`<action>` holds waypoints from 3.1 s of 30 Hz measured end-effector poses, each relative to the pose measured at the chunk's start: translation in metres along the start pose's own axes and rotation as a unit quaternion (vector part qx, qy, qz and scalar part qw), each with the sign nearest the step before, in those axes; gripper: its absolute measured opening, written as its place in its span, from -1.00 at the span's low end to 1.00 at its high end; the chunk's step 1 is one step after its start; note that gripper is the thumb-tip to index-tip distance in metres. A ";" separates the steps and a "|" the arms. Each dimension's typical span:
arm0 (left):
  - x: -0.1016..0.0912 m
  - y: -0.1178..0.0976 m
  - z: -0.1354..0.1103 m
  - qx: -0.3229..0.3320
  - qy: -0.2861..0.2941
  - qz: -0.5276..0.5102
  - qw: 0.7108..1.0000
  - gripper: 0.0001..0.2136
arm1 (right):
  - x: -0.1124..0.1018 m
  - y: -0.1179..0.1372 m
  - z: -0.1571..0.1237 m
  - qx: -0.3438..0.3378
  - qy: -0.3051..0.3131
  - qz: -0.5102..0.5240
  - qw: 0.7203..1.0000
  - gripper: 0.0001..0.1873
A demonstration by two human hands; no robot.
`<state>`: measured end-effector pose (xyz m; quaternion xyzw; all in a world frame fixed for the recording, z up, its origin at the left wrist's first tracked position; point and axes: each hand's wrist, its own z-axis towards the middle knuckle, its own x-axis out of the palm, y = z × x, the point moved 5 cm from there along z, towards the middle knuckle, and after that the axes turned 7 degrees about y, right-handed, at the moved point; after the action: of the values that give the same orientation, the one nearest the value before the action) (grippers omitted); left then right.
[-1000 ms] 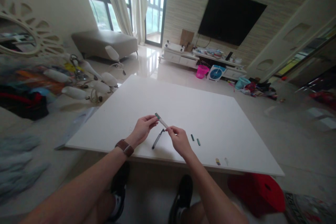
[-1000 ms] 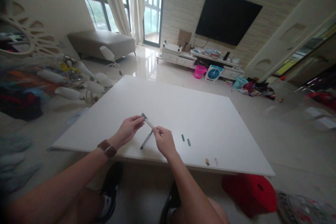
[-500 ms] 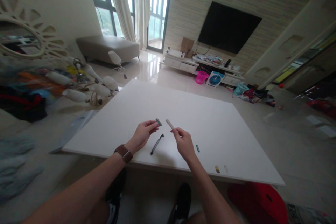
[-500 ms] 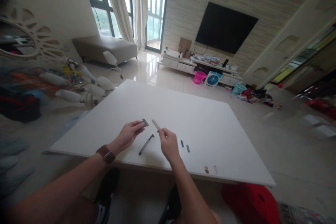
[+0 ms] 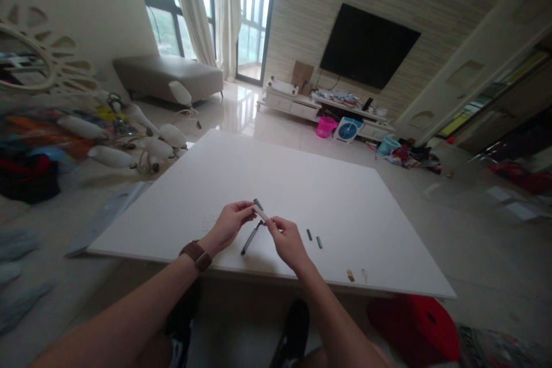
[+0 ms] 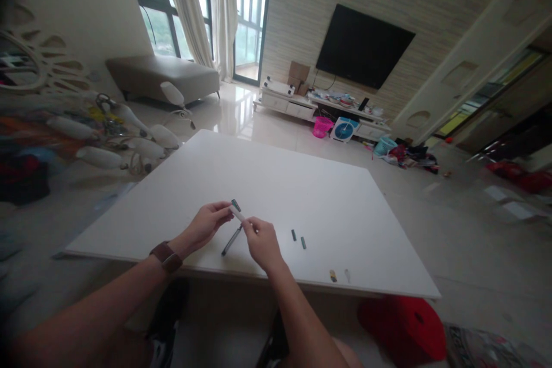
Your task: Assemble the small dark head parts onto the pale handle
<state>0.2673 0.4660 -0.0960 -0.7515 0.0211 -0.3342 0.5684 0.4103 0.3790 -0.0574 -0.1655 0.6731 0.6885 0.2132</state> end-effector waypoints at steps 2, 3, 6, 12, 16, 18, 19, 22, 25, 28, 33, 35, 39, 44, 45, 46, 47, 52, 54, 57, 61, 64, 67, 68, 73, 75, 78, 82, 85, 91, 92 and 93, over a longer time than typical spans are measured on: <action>0.002 0.001 0.000 0.001 0.014 0.016 1.000 -0.74 | -0.002 0.000 0.000 -0.001 -0.017 0.010 1.000 -0.59; 0.002 0.002 0.000 0.003 0.022 0.029 0.999 -0.74 | -0.003 0.000 0.000 0.003 -0.033 0.009 0.999 -0.60; 0.004 0.004 0.000 0.007 0.042 0.066 0.997 -0.76 | -0.004 -0.002 0.000 0.017 -0.054 -0.008 0.998 -0.61; 0.005 0.003 -0.001 0.017 0.045 0.098 0.994 -0.75 | -0.001 -0.001 0.000 0.007 -0.041 0.010 0.999 -0.59; 0.008 0.001 -0.002 0.016 0.053 0.110 0.992 -0.74 | -0.003 -0.003 0.000 0.019 -0.061 0.005 0.998 -0.58; 0.008 0.000 -0.003 0.019 0.052 0.109 0.992 -0.75 | 0.000 -0.002 0.000 0.011 -0.036 0.008 0.999 -0.58; 0.007 0.000 -0.002 0.020 0.049 0.108 0.993 -0.76 | 0.002 -0.001 0.000 0.005 -0.028 0.013 1.000 -0.59; 0.006 0.001 -0.001 0.020 0.046 0.105 0.993 -0.76 | 0.000 -0.001 0.000 0.003 -0.041 0.027 0.999 -0.59; 0.006 0.002 -0.001 0.019 0.049 0.112 0.992 -0.77 | -0.003 -0.002 0.001 0.016 -0.057 0.022 0.998 -0.59; 0.007 0.002 -0.001 0.020 0.054 0.119 0.991 -0.80 | 0.003 -0.001 0.001 0.008 -0.016 0.020 1.000 -0.59; 0.010 -0.002 -0.003 0.021 0.047 0.133 0.990 -0.78 | 0.000 0.000 -0.002 0.014 -0.069 0.018 0.997 -0.59; 0.011 -0.004 -0.004 0.022 0.050 0.137 0.989 -0.79 | 0.001 0.000 -0.002 0.019 -0.067 0.017 0.997 -0.57; 0.013 -0.006 -0.006 0.022 0.051 0.137 0.989 -0.79 | 0.003 -0.001 -0.001 0.008 -0.049 0.043 0.998 -0.55; 0.012 -0.005 -0.005 0.027 0.053 0.145 0.988 -0.76 | 0.000 -0.006 -0.001 0.025 -0.068 0.031 0.997 -0.54; 0.011 -0.005 -0.004 0.028 0.052 0.146 0.988 -0.76 | 0.001 -0.006 -0.001 0.024 -0.056 0.026 0.998 -0.53; 0.010 -0.005 -0.004 0.029 0.051 0.147 0.987 -0.77 | 0.001 -0.006 0.000 0.022 -0.049 0.024 0.998 -0.52; 0.010 -0.004 -0.003 0.029 0.050 0.147 0.987 -0.77 | 0.001 -0.006 0.000 0.019 -0.049 0.025 0.998 -0.52; 0.010 -0.005 -0.004 0.027 0.052 0.154 0.986 -0.77 | -0.005 -0.008 0.000 0.029 -0.092 0.036 0.995 -0.53; 0.011 -0.006 -0.004 0.028 0.050 0.157 0.986 -0.77 | -0.002 -0.008 0.001 0.027 -0.073 0.040 0.996 -0.53; 0.010 -0.006 -0.004 0.031 0.047 0.157 0.986 -0.75 | 0.003 -0.009 0.002 0.019 -0.044 0.061 0.997 -0.52; 0.010 -0.006 -0.004 0.031 0.052 0.168 0.984 -0.75 | -0.001 -0.012 0.002 0.029 -0.067 0.073 0.995 -0.51; 0.011 -0.006 -0.005 0.033 0.055 0.169 0.984 -0.77 | 0.001 -0.011 0.002 0.029 -0.039 0.064 0.997 -0.52; 0.011 -0.007 -0.005 0.035 0.053 0.163 0.985 -0.77 | 0.003 -0.009 0.002 0.018 -0.013 0.067 0.998 -0.54; 0.010 -0.007 -0.005 0.034 0.052 0.161 0.985 -0.77 | 0.001 -0.009 0.002 0.018 -0.024 0.070 0.997 -0.54; 0.009 -0.005 -0.005 0.034 0.058 0.165 0.984 -0.78 | 0.000 -0.007 0.001 0.027 -0.042 0.063 0.997 -0.54; 0.009 -0.005 -0.005 0.036 0.060 0.168 0.983 -0.81 | 0.004 -0.004 0.001 0.018 -0.009 0.054 0.998 -0.56; 0.010 -0.006 -0.006 0.032 0.056 0.169 0.983 -0.80 | 0.001 -0.002 0.001 0.017 -0.032 0.053 0.998 -0.57; 0.010 -0.007 -0.006 0.028 0.056 0.173 0.983 -0.77 | -0.002 -0.003 0.000 0.024 -0.051 0.044 0.997 -0.57; 0.010 -0.007 -0.005 0.033 0.056 0.178 0.982 -0.77 | 0.001 -0.002 0.001 0.015 -0.017 0.048 0.999 -0.57; 0.012 -0.007 -0.007 0.027 0.056 0.191 0.980 -0.76 | -0.003 -0.005 0.001 0.020 -0.055 0.035 0.998 -0.58; 0.013 -0.008 -0.007 0.029 0.060 0.193 0.979 -0.78 | -0.001 -0.004 0.001 0.018 -0.039 0.031 0.999 -0.58; 0.014 -0.008 -0.007 0.031 0.063 0.194 0.979 -0.79 | 0.001 -0.004 0.001 0.017 -0.026 0.030 0.999 -0.58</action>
<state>0.2713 0.4571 -0.0815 -0.6925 0.1918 -0.2650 0.6430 0.4116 0.3805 -0.0610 -0.1240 0.6834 0.6873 0.2127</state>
